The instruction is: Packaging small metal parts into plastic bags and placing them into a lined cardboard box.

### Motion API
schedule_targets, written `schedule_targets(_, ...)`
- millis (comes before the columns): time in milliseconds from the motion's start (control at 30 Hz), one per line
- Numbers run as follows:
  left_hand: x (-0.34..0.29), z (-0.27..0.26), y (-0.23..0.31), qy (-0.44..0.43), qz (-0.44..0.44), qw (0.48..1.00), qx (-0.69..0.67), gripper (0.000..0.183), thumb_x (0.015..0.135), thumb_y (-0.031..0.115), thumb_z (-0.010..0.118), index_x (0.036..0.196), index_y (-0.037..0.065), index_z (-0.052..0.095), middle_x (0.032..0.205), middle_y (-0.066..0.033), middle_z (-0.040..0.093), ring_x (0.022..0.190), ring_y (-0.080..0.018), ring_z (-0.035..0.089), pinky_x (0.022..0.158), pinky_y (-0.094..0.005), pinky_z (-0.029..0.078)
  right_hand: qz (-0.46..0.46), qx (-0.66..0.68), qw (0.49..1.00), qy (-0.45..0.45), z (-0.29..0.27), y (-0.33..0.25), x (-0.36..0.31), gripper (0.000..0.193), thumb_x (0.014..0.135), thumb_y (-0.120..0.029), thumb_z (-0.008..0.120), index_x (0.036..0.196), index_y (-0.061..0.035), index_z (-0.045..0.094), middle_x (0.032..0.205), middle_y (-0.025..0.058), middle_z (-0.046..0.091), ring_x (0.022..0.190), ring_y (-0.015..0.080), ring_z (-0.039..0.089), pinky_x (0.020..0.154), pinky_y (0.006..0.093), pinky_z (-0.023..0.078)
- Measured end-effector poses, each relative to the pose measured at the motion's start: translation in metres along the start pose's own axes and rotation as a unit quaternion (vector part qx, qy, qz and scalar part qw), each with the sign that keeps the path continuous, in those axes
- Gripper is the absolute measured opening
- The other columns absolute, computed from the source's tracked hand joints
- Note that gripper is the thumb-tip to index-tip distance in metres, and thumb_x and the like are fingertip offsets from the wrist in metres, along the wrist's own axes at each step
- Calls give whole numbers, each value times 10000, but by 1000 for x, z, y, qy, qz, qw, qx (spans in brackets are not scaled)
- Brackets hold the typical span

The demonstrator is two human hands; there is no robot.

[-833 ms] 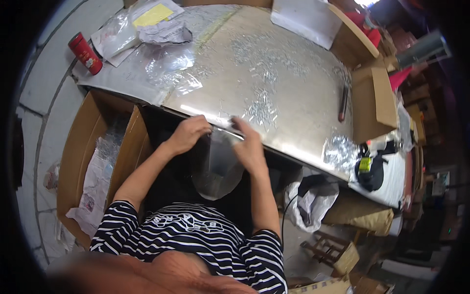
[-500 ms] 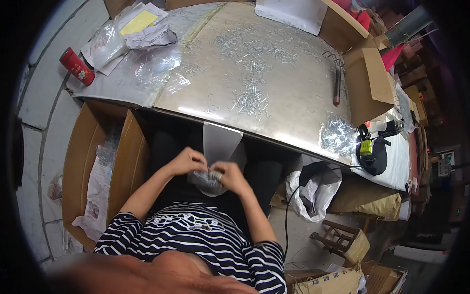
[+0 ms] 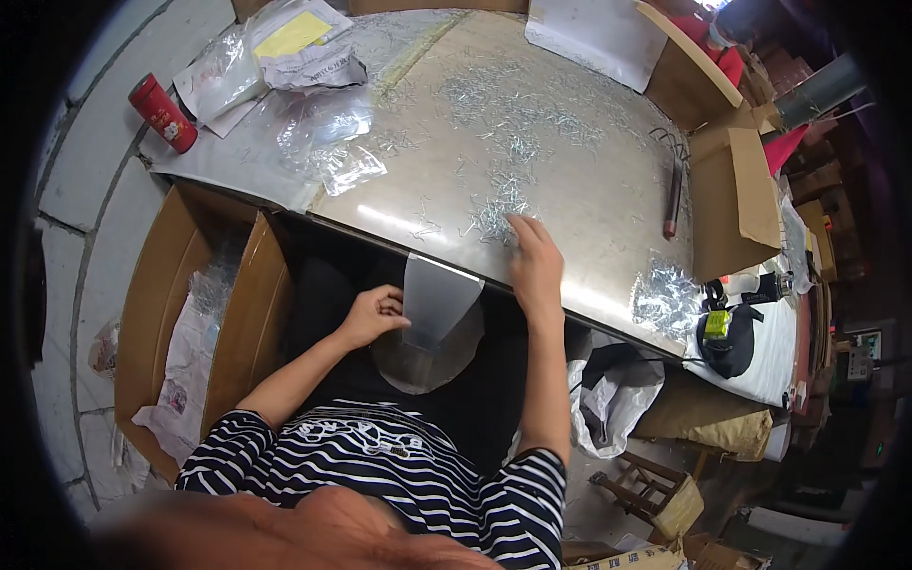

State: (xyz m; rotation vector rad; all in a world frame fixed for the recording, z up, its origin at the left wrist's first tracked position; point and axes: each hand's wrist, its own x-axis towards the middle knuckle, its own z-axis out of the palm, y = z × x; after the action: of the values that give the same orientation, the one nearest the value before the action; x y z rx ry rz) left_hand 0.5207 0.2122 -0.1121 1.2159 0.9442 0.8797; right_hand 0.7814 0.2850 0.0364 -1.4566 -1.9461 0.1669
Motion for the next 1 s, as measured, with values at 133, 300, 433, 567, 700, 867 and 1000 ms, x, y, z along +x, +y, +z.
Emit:
schedule_targets(133, 8, -1, -3, 19, -2, 996, -88, 290, 753, -6, 758, 991, -52, 599, 828, -68, 661, 733, -97, 623, 706, -226, 523, -74, -111, 989, -56, 37, 50, 31, 510, 751, 116, 412, 1198, -36, 604, 1320, 139, 551, 1180, 345, 539, 978, 381, 451)
schedule_targets(300, 7, 2, -17, 41, -8, 995, -94, 175, 754, 62, 767, 841, -28, 644, 772, -30, 636, 705, -79, 597, 651, -213, 484, 13, -41, 992, -119, 23, 55, 28, 506, 762, 99, 407, 1204, -32, 615, 1316, 162, 563, 1219, 324, 534, 1038, 356, 408)
schedule_targets(433, 11, 0, -22, 8, -33, 993, -111, 199, 790, 149, 743, 864, -9, 647, 778, -27, 629, 736, -70, 581, 659, -215, 461, 81, 104, 991, -26, 17, 56, 13, 379, 852, 2, 457, 1193, 0, 622, 1297, 188, 577, 1268, 316, 497, 1082, 344, 348)
schedule_targets(567, 0, 21, -33, -56, -134, 936, -320, 429, 870, 381, 675, 1088, 16, 618, 973, -57, 655, 874, -110, 608, 654, -223, 447, 11, -102, 994, -27, 58, 31, 8, 456, 888, -78, 519, 1340, -26, 490, 1455, 209, 392, 1371, 362, 334, 1135, 405, 271)
schedule_targets(700, -2, 22, -56, -94, -185, 874, -439, 700, 894, 617, 499, 1242, 12, 556, 1117, -77, 653, 951, -164, 629, 682, -260, 473, 28, -145, 988, -41, 76, -20, -17, 440, 877, -74, 527, 1312, -14, 511, 1436, 211, 415, 1354, 374, 355, 1116, 410, 303)
schedule_targets(867, 3, -29, -110, -246, -236, 783, -520, 858, 924, 689, 245, 995, -53, 668, 999, -193, 690, 1009, -336, 650, 930, -432, 488, 76, 26, 996, -39, 6, -68, -61, 365, 873, -1, 516, 1235, 16, 557, 1344, 205, 514, 1290, 349, 451, 1068, 393, 370)
schedule_targets(1000, 7, -14, -120, -334, -188, 755, -533, 850, 931, 676, 236, 1216, -47, 579, 1157, -218, 638, 1143, -356, 586, 1004, -429, 442, 84, 99, 991, -31, 5, -66, -89, 302, 865, 24, 538, 1161, 25, 601, 1239, 209, 588, 1189, 353, 546, 1002, 365, 429)
